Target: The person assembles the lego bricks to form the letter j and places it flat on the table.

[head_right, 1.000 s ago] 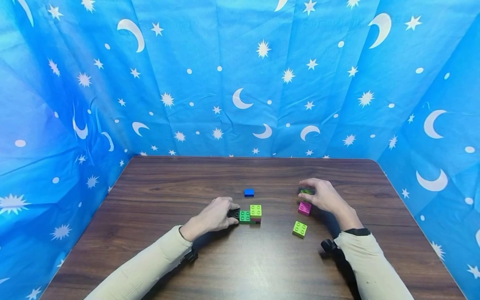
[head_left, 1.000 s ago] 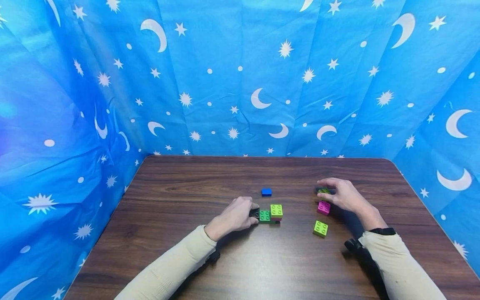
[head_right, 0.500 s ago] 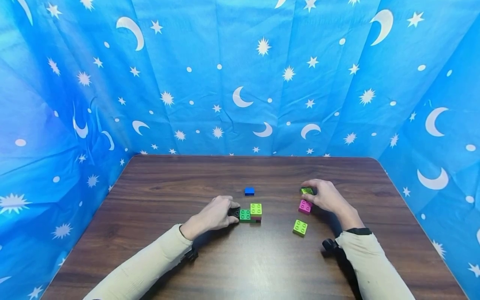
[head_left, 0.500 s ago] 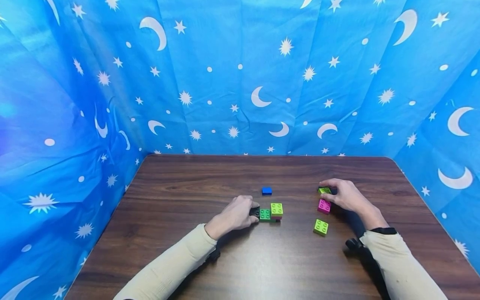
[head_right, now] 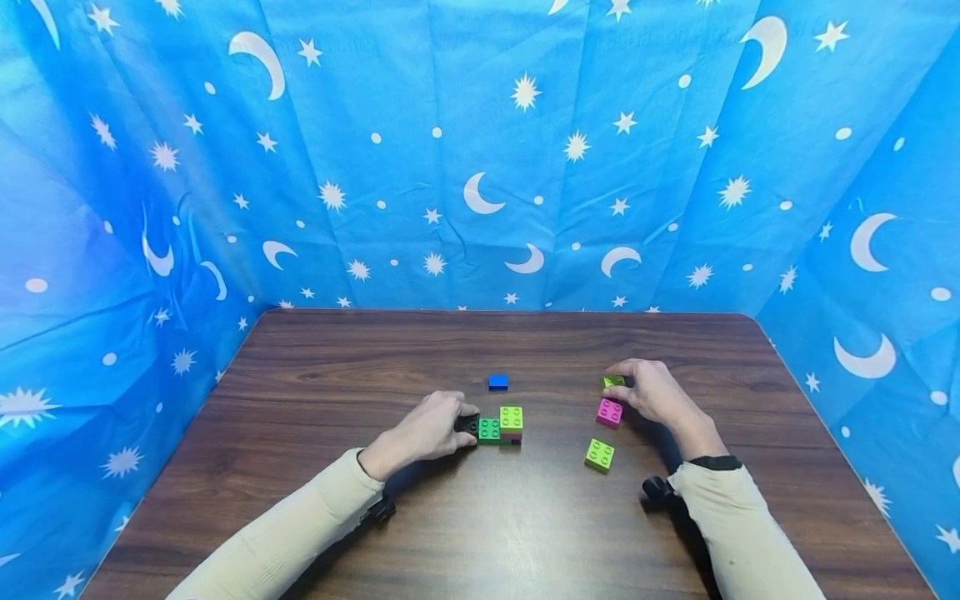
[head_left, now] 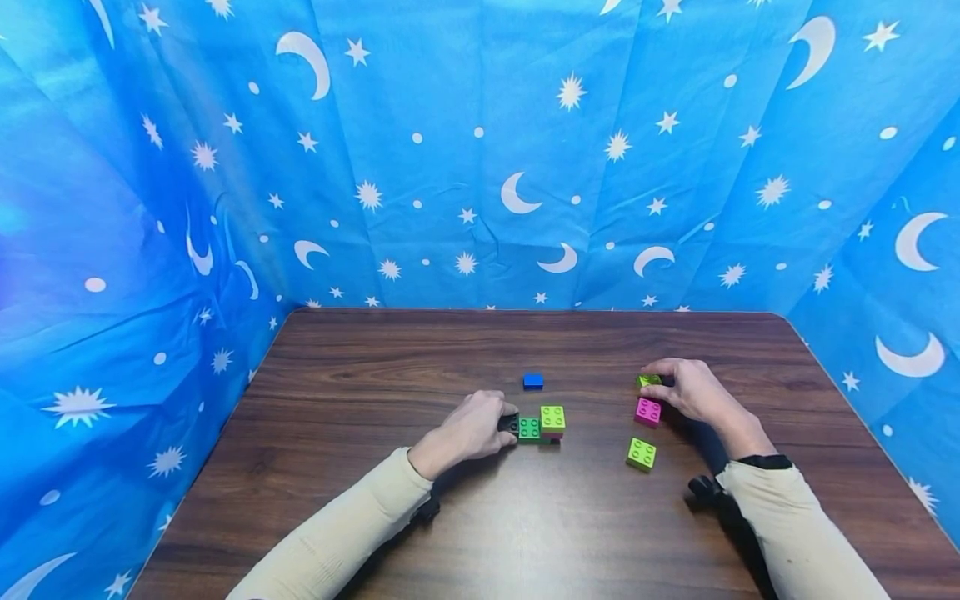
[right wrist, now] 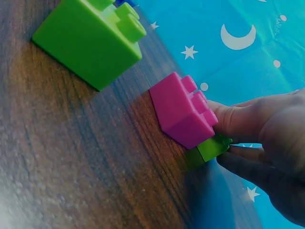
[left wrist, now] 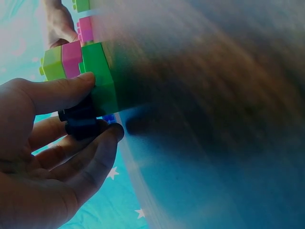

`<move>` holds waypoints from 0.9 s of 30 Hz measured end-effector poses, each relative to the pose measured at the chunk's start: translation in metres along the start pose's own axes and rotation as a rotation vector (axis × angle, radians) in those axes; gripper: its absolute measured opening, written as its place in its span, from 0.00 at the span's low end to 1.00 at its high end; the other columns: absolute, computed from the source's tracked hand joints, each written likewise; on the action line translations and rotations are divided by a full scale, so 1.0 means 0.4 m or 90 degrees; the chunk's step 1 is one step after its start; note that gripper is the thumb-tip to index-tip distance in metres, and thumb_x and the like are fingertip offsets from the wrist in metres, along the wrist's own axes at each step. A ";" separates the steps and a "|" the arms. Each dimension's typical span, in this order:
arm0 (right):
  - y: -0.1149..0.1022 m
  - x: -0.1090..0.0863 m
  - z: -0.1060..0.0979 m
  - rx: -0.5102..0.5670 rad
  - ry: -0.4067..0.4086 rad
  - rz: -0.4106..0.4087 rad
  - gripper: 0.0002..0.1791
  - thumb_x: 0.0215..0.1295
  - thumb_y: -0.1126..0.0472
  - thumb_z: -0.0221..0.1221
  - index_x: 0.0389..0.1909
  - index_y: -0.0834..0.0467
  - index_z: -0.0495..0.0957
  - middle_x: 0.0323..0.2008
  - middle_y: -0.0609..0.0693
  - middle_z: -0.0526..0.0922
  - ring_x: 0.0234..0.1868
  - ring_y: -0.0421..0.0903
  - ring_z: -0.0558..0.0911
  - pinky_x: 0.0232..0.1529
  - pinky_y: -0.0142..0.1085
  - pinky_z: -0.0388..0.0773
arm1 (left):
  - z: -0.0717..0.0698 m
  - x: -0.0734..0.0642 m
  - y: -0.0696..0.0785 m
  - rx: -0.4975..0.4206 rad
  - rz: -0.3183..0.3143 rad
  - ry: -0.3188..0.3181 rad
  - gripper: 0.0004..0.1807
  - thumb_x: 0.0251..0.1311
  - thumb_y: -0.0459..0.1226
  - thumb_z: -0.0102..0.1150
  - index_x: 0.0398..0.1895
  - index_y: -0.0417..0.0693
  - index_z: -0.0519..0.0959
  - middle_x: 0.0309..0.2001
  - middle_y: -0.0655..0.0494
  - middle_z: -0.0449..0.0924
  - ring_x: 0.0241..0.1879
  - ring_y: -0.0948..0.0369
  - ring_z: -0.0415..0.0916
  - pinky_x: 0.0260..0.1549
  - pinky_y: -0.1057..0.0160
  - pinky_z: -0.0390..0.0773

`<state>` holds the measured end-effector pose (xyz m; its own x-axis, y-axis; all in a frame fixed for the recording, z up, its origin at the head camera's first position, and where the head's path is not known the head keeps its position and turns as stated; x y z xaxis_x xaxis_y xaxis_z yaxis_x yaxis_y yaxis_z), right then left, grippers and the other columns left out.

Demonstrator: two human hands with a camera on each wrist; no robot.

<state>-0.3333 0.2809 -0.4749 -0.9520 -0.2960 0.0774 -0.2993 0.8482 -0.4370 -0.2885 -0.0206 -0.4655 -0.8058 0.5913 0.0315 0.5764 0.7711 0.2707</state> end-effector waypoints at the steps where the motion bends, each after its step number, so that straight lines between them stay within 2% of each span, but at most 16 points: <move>1: 0.000 0.000 0.000 -0.002 0.002 -0.003 0.20 0.61 0.59 0.65 0.52 0.62 0.81 0.53 0.66 0.81 0.57 0.66 0.76 0.57 0.61 0.70 | 0.001 0.000 0.000 -0.001 0.000 -0.001 0.26 0.51 0.45 0.72 0.54 0.46 0.82 0.46 0.55 0.83 0.46 0.58 0.81 0.48 0.61 0.80; 7: -0.014 -0.001 -0.003 -0.018 0.013 -0.035 0.17 0.61 0.61 0.66 0.50 0.64 0.82 0.50 0.64 0.83 0.54 0.65 0.79 0.54 0.59 0.73 | 0.000 0.001 -0.003 -0.007 -0.007 -0.004 0.27 0.52 0.44 0.72 0.55 0.45 0.81 0.47 0.54 0.83 0.47 0.58 0.81 0.50 0.61 0.79; 17: -0.025 -0.003 -0.004 -0.047 0.004 -0.065 0.18 0.60 0.66 0.65 0.51 0.66 0.81 0.50 0.65 0.83 0.53 0.64 0.80 0.54 0.58 0.74 | 0.003 0.001 -0.007 -0.021 -0.026 -0.021 0.27 0.53 0.45 0.71 0.56 0.46 0.81 0.48 0.54 0.82 0.47 0.59 0.79 0.48 0.61 0.80; 27: -0.015 -0.002 -0.001 -0.039 -0.004 -0.038 0.18 0.61 0.66 0.65 0.52 0.64 0.81 0.52 0.65 0.82 0.55 0.66 0.78 0.56 0.59 0.72 | 0.005 0.001 -0.006 -0.017 -0.020 -0.021 0.27 0.54 0.45 0.70 0.57 0.45 0.80 0.50 0.53 0.82 0.50 0.57 0.79 0.49 0.60 0.79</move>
<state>-0.3309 0.2763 -0.4719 -0.9318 -0.3500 0.0963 -0.3596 0.8538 -0.3763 -0.2898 -0.0217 -0.4679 -0.8182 0.5749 -0.0085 0.5470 0.7829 0.2964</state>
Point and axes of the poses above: each hand's wrist, its own x-axis towards the middle knuckle, its own z-axis out of the palm, y = z × x, the point moved 8 cm from there along x, towards the middle knuckle
